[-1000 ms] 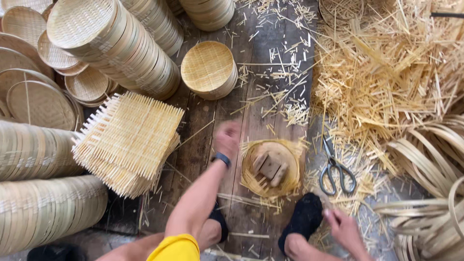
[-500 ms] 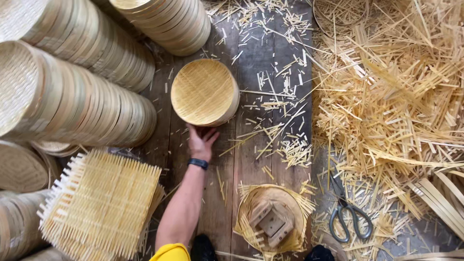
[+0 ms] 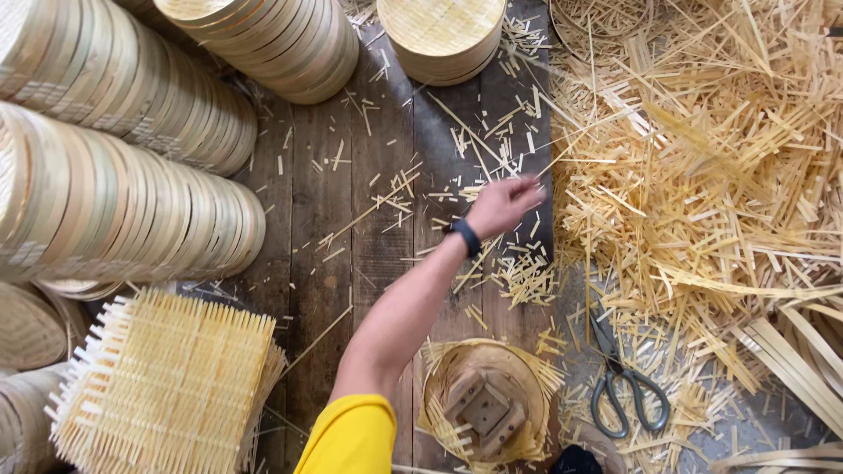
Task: The person weaves bamboo strips into a flat circular base, places a round wooden mold on top to define the shape, and trims the excess strips using shears.
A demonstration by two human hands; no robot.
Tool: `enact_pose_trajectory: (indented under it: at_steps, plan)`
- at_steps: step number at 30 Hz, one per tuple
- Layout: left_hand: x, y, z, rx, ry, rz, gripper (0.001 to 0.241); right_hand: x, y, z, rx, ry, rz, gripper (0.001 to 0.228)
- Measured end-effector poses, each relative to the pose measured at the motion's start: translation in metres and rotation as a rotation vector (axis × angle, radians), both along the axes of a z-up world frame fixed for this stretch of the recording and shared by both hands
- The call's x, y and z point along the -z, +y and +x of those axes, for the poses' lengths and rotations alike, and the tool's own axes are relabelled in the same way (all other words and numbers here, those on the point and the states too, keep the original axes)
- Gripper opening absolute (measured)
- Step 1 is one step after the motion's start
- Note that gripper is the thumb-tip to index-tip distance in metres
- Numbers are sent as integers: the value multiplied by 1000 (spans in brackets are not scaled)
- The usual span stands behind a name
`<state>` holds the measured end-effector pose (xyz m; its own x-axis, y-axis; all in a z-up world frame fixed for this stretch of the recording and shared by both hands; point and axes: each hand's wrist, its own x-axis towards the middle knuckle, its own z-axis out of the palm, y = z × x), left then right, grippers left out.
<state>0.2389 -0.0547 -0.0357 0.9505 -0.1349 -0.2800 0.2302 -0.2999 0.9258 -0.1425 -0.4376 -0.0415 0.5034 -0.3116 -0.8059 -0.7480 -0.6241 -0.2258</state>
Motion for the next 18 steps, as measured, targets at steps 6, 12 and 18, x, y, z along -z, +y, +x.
enact_pose_trajectory:
  at_steps: [6,12,18]
  plan:
    - [-53,28,-197,-189,-66,303,46,4,-18,-18,-247,-374,0,30]
    - [-109,-25,-373,3,-300,795,105,17,6,50,-533,-777,-135,65]
    - [-106,-73,-395,-240,-53,819,125,47,3,56,-392,-406,-107,70]
